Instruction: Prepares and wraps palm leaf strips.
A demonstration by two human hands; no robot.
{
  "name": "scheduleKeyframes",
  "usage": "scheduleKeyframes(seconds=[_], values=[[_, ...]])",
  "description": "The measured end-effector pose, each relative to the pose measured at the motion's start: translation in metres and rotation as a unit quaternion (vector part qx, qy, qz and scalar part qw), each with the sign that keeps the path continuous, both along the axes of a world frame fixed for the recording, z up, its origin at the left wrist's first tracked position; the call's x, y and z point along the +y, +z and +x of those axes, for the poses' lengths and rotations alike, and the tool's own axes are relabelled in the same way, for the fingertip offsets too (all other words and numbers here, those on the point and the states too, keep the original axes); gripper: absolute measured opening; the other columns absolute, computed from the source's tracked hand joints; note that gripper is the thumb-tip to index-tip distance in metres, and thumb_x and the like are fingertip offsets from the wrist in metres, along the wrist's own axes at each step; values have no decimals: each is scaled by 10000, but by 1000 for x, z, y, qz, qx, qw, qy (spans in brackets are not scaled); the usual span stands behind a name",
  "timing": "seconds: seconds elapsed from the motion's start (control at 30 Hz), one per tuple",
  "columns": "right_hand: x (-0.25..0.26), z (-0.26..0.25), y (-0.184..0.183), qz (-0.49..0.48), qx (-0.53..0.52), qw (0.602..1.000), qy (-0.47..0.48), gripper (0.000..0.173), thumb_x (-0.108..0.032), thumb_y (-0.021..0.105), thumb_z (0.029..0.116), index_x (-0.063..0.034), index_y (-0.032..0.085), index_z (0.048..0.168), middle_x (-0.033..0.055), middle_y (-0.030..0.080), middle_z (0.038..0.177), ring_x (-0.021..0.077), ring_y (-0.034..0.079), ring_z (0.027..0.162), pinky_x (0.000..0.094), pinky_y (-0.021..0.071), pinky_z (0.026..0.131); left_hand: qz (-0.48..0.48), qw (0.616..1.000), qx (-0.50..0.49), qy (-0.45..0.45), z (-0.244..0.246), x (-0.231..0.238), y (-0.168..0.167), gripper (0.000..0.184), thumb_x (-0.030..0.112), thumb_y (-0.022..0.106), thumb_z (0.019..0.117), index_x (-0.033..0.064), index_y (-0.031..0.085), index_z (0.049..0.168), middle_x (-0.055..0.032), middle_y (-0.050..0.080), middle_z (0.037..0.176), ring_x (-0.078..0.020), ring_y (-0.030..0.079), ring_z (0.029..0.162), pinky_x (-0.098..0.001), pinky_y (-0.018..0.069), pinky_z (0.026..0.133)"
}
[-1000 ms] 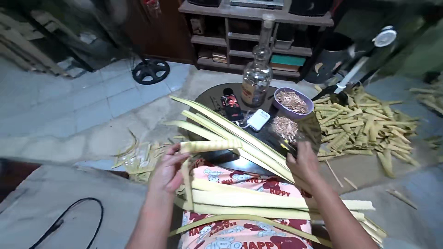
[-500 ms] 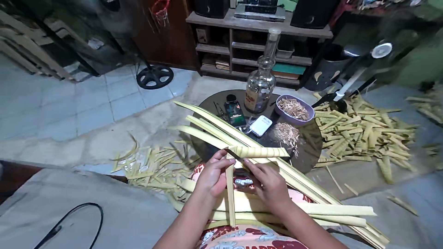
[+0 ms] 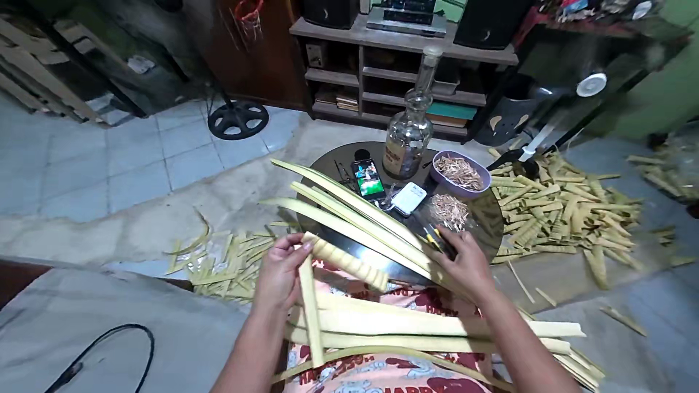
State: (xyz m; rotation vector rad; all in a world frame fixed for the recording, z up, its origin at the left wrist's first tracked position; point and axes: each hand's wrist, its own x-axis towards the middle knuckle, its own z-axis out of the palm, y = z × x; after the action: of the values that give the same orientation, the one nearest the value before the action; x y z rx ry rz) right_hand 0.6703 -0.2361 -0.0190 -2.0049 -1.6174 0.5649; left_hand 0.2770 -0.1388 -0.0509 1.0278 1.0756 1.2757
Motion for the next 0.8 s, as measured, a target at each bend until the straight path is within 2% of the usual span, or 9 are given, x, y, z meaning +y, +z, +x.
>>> scheduleKeyframes(seconds=[0.13, 0.27, 0.37, 0.47, 0.57, 0.63, 0.7, 0.77, 0.8], values=[[12, 37, -18, -95, -72, 993, 7, 559, -225, 654, 944, -272, 537, 1489, 190, 564, 1359, 372, 617, 1149, 588, 521, 952, 12, 995, 72, -64, -24, -5, 11, 167, 84, 716, 916, 17, 670, 1063, -109, 699, 990, -194, 680, 878, -376, 587, 828], [17, 25, -10, -6, -105, 993, 53, 484, -285, 616, 1010, -176, 550, 1477, 239, 570, 1391, 470, 529, 1281, 687, 399, 1056, 4, 994, 49, -97, 4, -21, 26, 125, 95, 692, 938, 20, 688, 1037, -87, 699, 957, -170, 676, 871, -360, 583, 843], [0, -21, 2, 10, 104, 983, 149, 569, -455, 541, 1022, -145, 517, 1499, 95, 571, 1453, 248, 534, 1343, 479, 433, 1131, 9, 991, 32, -132, 40, -43, 38, 124, 92, 697, 919, 64, 695, 1040, -66, 701, 928, -156, 673, 847, -344, 586, 824], [-24, -65, 10, -127, 349, 883, 288, 696, -339, 693, 951, -153, 403, 1556, 80, 636, 1336, 187, 675, 1091, 390, 599, 910, 21, 978, 17, -205, 62, -51, 43, 159, 103, 727, 905, 103, 708, 1063, -43, 706, 943, -140, 680, 845, -328, 597, 811], [-47, -43, 21, -221, 430, 816, 317, 535, -243, 621, 983, -208, 470, 1495, 65, 679, 1111, 148, 678, 803, 325, 610, 662, 151, 951, 138, -234, 59, -42, 56, 122, 104, 716, 914, 90, 734, 1034, -11, 718, 923, -89, 671, 793, -257, 589, 735], [-60, 8, 38, -177, 427, 860, 215, 427, -340, 651, 951, -281, 598, 1370, -34, 717, 996, 42, 660, 727, 221, 581, 623, 293, 871, 366, -150, 40, -30, 76, 141, 44, 625, 935, 24, 741, 1011, -76, 731, 964, -154, 696, 883, -337, 587, 836], [-60, 66, 43, 0, 499, 866, -20, 211, -337, 566, 988, -215, 625, 1149, -74, 698, 889, -10, 644, 720, 159, 555, 657, 345, 763, 542, -73, 11, -15, 85, 143, 30, 624, 957, 0, 740, 1034, -188, 735, 1042, -363, 690, 1032, -556, 520, 941], [-53, 112, 46, 177, 570, 779, -192, 242, -288, 392, 1102, -148, 502, 1266, -17, 699, 1060, 83, 689, 914, 261, 577, 834, 334, 716, 607, -88, -11, -13, 81, 204, 139, 702, 946, 40, 731, 1121, -214, 674, 1240, -469, 590, 1193, -676, 408, 992], [-54, 119, 49, 197, 526, 796, -225, 314, -304, 355, 1117, -171, 407, 1397, -26, 690, 1142, 100, 695, 969, 292, 577, 861, 338, 714, 603, -114, -14, -18, 69, 261, 252, 725, 930, 65, 736, 1111, -209, 649, 1266, -468, 578, 1184, -683, 414, 975]])
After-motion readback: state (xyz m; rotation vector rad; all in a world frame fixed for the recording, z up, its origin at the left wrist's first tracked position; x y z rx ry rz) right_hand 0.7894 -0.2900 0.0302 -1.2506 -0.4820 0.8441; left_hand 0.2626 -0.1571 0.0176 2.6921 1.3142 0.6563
